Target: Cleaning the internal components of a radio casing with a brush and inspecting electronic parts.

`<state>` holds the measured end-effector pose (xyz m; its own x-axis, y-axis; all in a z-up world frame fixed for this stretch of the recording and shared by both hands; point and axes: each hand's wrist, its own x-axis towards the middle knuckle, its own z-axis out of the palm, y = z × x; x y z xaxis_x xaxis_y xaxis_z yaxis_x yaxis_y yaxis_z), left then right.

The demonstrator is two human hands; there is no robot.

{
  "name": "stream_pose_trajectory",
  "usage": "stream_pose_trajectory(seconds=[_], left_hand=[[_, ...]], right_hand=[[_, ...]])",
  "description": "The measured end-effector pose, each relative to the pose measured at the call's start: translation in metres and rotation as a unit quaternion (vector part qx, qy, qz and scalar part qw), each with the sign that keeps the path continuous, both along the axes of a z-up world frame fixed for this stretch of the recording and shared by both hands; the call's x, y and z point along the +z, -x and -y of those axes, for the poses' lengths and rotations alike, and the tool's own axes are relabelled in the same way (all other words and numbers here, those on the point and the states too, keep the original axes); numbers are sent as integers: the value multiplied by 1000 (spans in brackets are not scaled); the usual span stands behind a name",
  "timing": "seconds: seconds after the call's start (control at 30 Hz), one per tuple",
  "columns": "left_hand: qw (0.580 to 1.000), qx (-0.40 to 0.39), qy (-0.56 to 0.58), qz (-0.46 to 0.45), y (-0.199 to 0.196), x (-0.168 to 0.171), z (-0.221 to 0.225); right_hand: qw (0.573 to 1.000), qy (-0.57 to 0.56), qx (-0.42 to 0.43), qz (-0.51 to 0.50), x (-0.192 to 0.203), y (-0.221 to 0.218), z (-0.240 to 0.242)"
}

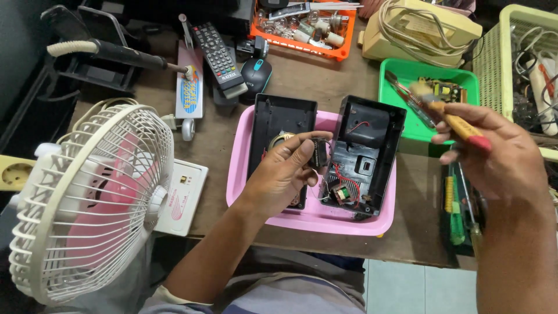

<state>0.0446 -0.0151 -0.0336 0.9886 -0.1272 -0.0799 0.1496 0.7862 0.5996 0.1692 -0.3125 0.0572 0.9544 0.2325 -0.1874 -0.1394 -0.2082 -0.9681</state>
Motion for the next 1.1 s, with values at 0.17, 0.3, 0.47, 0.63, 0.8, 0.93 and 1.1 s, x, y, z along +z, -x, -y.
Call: stream_pose_trajectory(seconds=[0.17,0.3,0.47,0.63,0.8,0.93,1.1], left_hand=[[999,-31,15,-3,-2,7,4],[999,-28,27,3,-4,11,11],[999,-22,27,27,-5,11,17],[999,-35,38,9,-2,13,10],[1000,-22,15,3,-6,8,9],[998,-55,9,9,-2,16,5],[996,-73,48,8,-2,4,1]], right_hand=[[984,77,11,160,10,51,-16],[958,73,-152,231,40,116,-59],[907,162,103,376,47,112,-68],[873,191,78,442,48,100,-72],[875,216,101,420,47,102,-84],[941,155,71,292,60,108,-86],[968,109,-66,216,83,133,-105]])
